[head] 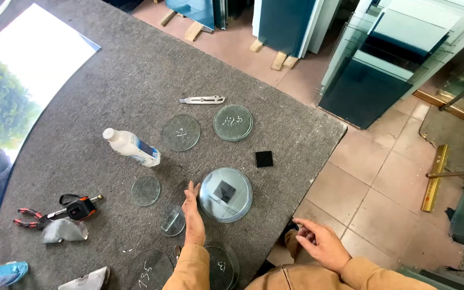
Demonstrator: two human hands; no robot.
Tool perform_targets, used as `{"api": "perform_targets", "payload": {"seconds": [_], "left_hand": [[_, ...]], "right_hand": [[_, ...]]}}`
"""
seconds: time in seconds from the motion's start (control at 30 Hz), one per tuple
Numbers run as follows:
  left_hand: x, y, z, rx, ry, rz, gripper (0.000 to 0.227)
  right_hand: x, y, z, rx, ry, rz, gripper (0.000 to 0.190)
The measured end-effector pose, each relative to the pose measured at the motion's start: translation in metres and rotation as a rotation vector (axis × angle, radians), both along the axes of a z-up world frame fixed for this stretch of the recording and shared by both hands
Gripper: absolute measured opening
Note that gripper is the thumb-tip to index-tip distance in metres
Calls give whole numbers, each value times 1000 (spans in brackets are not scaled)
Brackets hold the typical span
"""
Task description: Stacking circular glass discs and placing small black spacers on them on a workshop table.
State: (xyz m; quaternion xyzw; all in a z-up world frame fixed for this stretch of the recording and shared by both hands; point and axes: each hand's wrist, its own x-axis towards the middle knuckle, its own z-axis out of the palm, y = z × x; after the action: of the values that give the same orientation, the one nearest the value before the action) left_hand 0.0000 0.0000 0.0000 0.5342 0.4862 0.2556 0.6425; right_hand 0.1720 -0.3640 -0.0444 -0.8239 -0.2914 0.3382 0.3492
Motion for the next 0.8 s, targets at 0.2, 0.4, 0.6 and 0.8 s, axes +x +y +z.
{"api": "perform_targets", "payload": {"seconds": [0.2, 0.4, 0.6, 0.8], "left_hand": [[0, 3, -15, 14, -65, 18, 85], [0, -2, 0, 10, -40, -5, 84], [2, -6, 7, -9, -44, 48, 83], [-3, -9, 7, 49, 63, -50, 82]], "right_hand": [[1, 62, 45, 124, -37, 93, 48], [4, 106, 65, 69, -12, 131, 52], [6, 127, 74, -46, -9, 201, 57], [9, 131, 63, -102, -108, 358, 73]]}}
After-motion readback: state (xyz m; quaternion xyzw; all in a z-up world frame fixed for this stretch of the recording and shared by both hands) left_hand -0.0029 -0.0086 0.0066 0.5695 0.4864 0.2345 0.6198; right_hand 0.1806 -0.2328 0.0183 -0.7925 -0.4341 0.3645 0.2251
